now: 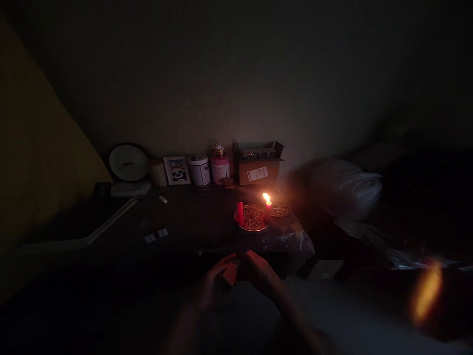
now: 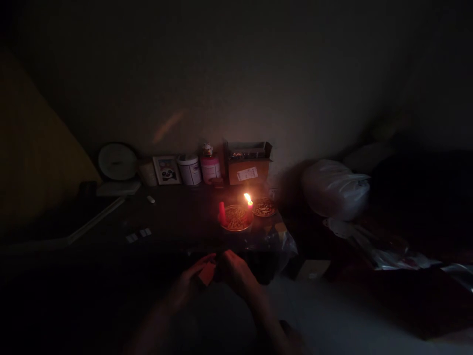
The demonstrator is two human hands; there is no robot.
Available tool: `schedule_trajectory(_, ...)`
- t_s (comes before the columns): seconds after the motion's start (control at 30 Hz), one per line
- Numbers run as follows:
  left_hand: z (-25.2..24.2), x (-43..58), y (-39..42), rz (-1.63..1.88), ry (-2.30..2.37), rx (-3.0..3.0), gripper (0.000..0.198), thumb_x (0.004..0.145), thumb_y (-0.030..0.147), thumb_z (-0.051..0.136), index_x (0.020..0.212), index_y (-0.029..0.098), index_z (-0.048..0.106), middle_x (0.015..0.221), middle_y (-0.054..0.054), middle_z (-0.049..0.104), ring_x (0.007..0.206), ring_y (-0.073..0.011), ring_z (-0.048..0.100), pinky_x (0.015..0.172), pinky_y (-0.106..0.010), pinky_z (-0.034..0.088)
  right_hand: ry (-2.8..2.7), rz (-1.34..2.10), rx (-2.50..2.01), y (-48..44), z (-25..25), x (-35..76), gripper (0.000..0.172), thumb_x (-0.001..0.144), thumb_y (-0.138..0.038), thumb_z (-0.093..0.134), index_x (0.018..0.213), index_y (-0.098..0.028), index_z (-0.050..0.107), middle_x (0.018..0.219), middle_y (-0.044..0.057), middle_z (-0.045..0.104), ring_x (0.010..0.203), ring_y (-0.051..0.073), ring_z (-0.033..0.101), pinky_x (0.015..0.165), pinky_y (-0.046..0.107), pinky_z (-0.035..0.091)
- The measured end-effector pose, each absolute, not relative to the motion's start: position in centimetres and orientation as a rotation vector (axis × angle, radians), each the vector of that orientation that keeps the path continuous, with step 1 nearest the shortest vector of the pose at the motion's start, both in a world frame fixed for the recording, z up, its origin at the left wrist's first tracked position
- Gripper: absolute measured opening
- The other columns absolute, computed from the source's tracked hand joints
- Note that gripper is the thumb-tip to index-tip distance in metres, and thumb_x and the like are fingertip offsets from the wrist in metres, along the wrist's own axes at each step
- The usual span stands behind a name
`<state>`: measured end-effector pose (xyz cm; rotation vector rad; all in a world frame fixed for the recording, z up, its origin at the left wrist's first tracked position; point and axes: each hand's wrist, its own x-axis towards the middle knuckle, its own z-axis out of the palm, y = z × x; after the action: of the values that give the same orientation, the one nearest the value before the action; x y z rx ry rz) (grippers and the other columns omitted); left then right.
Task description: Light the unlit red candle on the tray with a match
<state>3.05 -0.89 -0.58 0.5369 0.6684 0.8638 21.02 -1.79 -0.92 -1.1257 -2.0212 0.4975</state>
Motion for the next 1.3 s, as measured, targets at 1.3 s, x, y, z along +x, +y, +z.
schedule_trajectory(1.3,-1.8,3.0,0.2,1.173,0.606,0.619,0.022,0.077,0.03,0.063,0.095,0.019,0.069,0.104,-0.004,0.071,0.102,-0.0192,0.059,0.089,-0.027,0.041,-1.707,0.588,-1.011,-3.0,-0.7,17.5,0.017,0.091,-0.024,0.046,0.08,-0.021,0.059,0.096,0.004,0.056,0.083,0.012,0.058,0.068,0.018,0.047)
